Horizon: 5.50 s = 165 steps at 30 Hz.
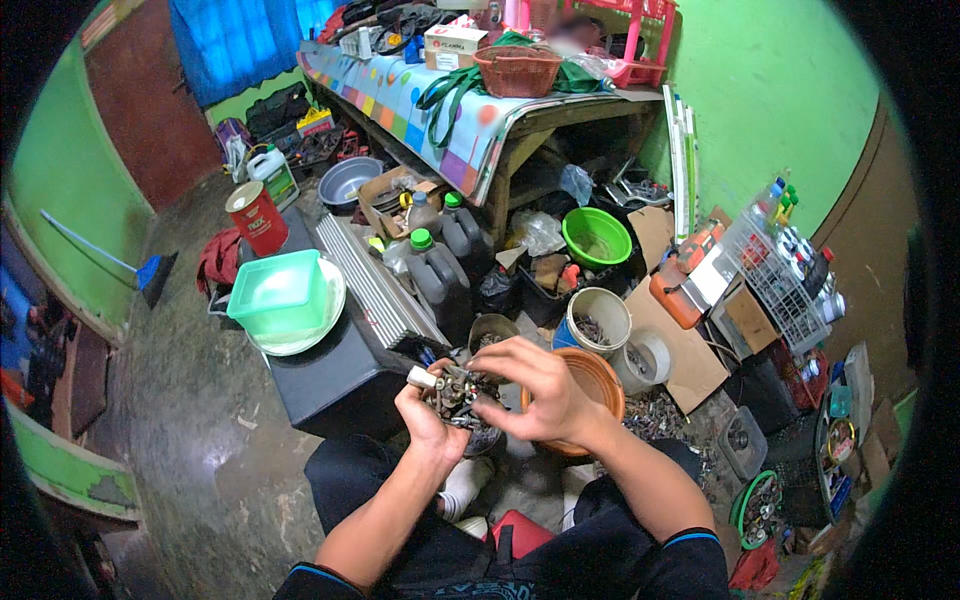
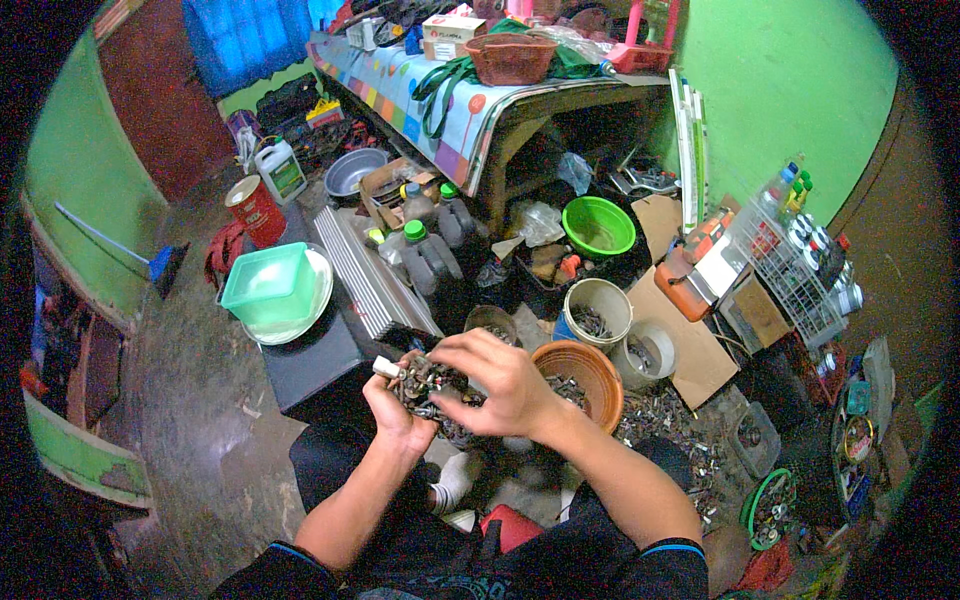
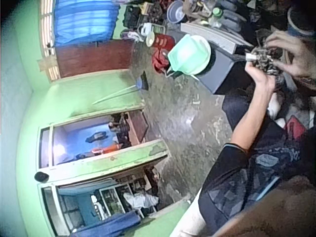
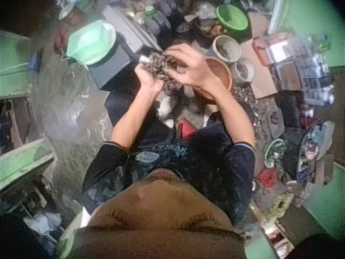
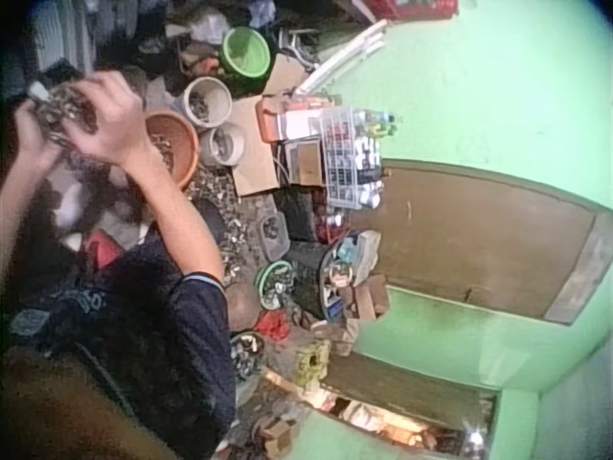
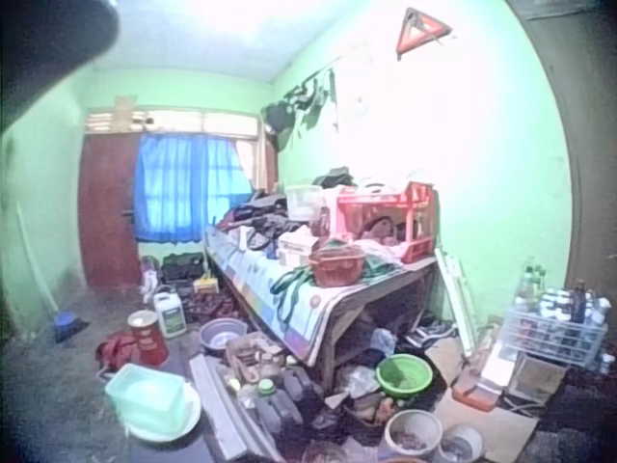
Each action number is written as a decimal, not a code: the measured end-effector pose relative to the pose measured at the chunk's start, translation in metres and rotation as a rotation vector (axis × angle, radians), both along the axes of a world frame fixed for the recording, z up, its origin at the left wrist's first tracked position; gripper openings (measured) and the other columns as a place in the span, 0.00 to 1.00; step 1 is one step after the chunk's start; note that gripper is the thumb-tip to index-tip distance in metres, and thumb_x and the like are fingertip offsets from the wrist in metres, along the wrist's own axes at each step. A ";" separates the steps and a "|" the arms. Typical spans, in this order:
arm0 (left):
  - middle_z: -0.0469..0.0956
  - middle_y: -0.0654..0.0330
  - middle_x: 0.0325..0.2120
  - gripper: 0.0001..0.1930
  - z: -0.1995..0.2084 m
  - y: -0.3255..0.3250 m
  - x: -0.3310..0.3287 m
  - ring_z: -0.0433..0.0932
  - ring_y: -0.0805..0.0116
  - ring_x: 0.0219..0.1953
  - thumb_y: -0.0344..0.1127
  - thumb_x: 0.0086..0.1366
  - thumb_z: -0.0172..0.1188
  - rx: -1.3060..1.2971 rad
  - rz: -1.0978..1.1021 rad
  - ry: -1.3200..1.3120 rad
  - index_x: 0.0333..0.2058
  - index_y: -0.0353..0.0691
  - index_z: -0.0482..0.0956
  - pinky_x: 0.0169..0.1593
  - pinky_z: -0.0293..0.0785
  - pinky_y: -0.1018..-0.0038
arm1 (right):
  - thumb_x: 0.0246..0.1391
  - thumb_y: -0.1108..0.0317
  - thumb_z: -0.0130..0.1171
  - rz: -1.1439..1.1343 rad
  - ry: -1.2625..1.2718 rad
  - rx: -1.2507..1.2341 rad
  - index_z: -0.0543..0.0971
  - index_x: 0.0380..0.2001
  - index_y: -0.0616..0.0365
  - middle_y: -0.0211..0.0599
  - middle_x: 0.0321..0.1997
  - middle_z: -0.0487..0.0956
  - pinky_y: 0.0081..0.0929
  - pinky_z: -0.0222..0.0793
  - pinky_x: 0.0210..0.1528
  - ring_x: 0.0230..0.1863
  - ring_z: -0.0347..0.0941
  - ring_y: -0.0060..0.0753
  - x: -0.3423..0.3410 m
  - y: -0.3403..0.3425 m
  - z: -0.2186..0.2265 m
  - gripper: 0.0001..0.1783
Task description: The person sits on the floor and assembles small metal parts onto a mechanical component held in the left hand. They repeatedly pick parts from a brown bowl and attach them to the component.
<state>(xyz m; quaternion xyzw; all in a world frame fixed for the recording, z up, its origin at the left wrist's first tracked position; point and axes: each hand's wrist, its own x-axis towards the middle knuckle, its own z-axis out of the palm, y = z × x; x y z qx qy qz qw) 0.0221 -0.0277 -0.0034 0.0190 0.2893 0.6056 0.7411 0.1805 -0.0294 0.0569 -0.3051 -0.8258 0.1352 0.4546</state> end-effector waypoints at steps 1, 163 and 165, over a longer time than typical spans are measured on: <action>0.78 0.59 0.31 0.18 -0.003 -0.001 0.002 0.77 0.63 0.34 0.42 0.58 0.41 0.001 0.002 0.025 0.35 0.40 0.78 0.40 0.75 0.65 | 0.39 0.66 0.68 0.017 -0.014 -0.002 0.77 0.40 0.63 0.44 0.41 0.77 0.33 0.73 0.43 0.41 0.75 0.46 -0.003 -0.002 0.001 0.22; 0.76 0.45 0.33 0.15 0.005 0.004 -0.006 0.76 0.47 0.38 0.41 0.54 0.42 -0.006 -0.023 -0.081 0.31 0.39 0.73 0.48 0.73 0.47 | 0.44 0.69 0.67 -0.168 0.074 -0.256 0.82 0.35 0.63 0.43 0.34 0.82 0.29 0.72 0.41 0.36 0.79 0.36 0.029 0.041 -0.032 0.14; 0.77 0.51 0.30 0.16 0.005 0.002 -0.004 0.77 0.55 0.35 0.42 0.55 0.43 -0.026 -0.032 -0.021 0.33 0.39 0.75 0.43 0.75 0.57 | 0.40 0.70 0.70 -0.019 0.034 -0.197 0.81 0.35 0.63 0.44 0.36 0.81 0.32 0.72 0.44 0.39 0.78 0.41 0.012 0.017 -0.012 0.16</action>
